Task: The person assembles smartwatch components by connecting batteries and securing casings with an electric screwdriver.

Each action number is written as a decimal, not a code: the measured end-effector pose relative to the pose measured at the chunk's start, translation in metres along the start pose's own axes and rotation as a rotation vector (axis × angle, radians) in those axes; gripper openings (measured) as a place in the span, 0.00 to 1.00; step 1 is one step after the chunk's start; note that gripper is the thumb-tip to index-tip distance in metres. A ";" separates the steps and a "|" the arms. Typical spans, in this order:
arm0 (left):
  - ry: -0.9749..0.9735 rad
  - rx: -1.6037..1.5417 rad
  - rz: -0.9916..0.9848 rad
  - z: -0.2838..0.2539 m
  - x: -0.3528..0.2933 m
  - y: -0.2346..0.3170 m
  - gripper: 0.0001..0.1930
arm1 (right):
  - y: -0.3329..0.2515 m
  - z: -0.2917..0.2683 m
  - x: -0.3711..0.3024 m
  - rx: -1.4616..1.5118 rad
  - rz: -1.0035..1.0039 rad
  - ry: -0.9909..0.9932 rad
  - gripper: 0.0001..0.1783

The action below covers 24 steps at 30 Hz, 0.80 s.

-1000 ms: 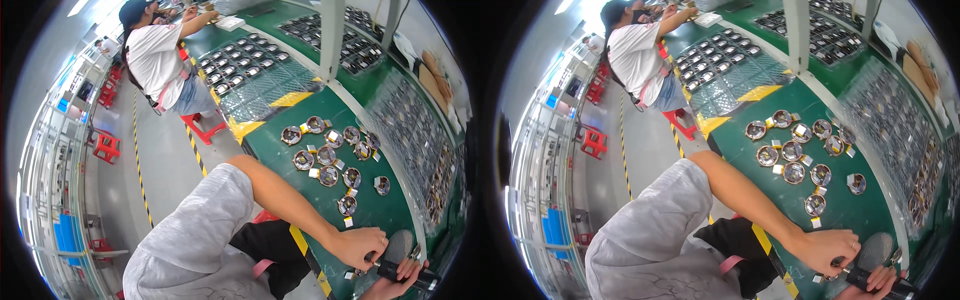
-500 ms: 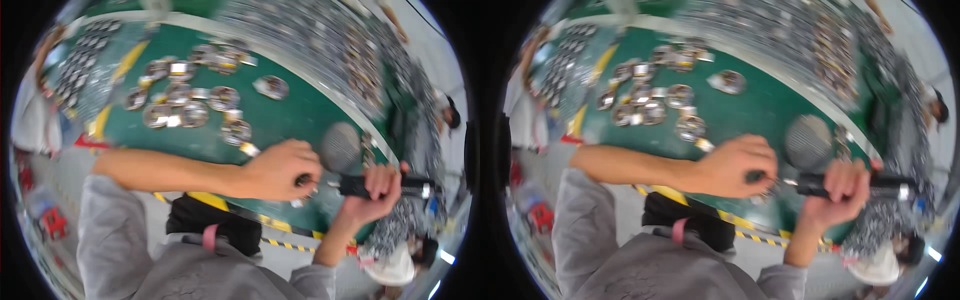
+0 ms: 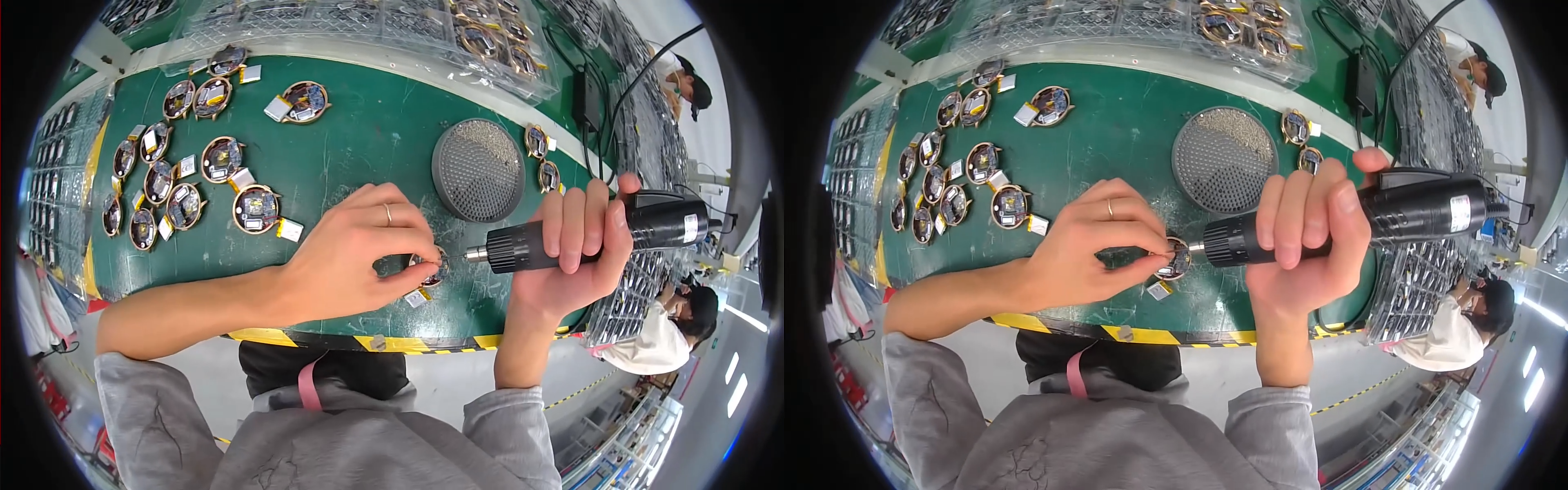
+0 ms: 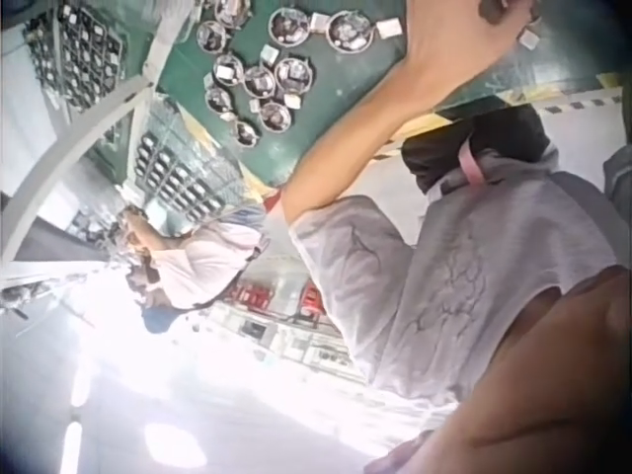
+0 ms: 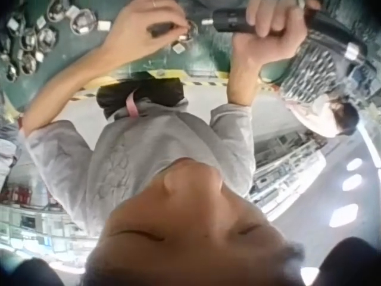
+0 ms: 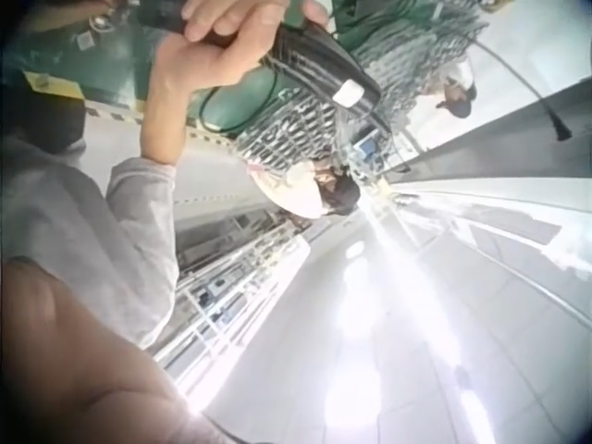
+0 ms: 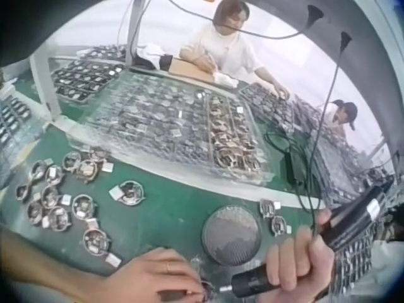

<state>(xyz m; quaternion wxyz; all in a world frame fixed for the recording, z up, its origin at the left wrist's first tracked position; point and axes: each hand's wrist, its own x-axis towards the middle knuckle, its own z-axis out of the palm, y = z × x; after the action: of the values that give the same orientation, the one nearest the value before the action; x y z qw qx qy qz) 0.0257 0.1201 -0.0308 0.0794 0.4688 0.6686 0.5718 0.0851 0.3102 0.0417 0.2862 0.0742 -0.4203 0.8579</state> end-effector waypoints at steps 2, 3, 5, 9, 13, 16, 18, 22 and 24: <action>0.007 0.001 0.001 0.001 0.000 -0.001 0.06 | 0.000 0.000 0.000 -0.011 0.005 -0.003 0.13; 0.005 -0.001 -0.005 0.001 0.000 -0.001 0.06 | 0.000 -0.001 0.000 -0.005 0.007 -0.010 0.13; 0.000 -0.004 -0.013 0.000 0.000 -0.001 0.07 | 0.000 -0.002 0.000 0.001 0.010 -0.013 0.13; -0.023 -0.017 -0.025 -0.003 0.001 0.001 0.10 | 0.001 -0.002 0.000 0.010 0.016 -0.040 0.13; -0.023 -0.013 -0.023 -0.003 0.001 0.000 0.09 | 0.003 -0.001 -0.001 -0.001 0.023 -0.049 0.14; -0.031 -0.020 -0.034 -0.004 0.001 0.001 0.09 | 0.003 0.000 -0.002 -0.001 0.021 -0.042 0.15; -0.024 -0.019 -0.033 -0.004 0.000 0.001 0.09 | 0.003 0.002 -0.004 -0.010 0.027 -0.037 0.13; -0.019 -0.012 -0.036 -0.004 -0.001 -0.001 0.08 | 0.004 0.002 -0.003 -0.042 0.034 -0.099 0.08; -0.023 -0.013 -0.042 -0.004 -0.001 -0.002 0.08 | 0.004 0.003 -0.004 -0.054 0.041 -0.100 0.06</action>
<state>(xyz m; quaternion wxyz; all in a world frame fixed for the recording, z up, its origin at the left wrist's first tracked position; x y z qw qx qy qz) 0.0226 0.1167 -0.0312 0.1022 0.4607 0.6737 0.5687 0.0858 0.3046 0.0396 0.2492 0.1007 -0.4585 0.8471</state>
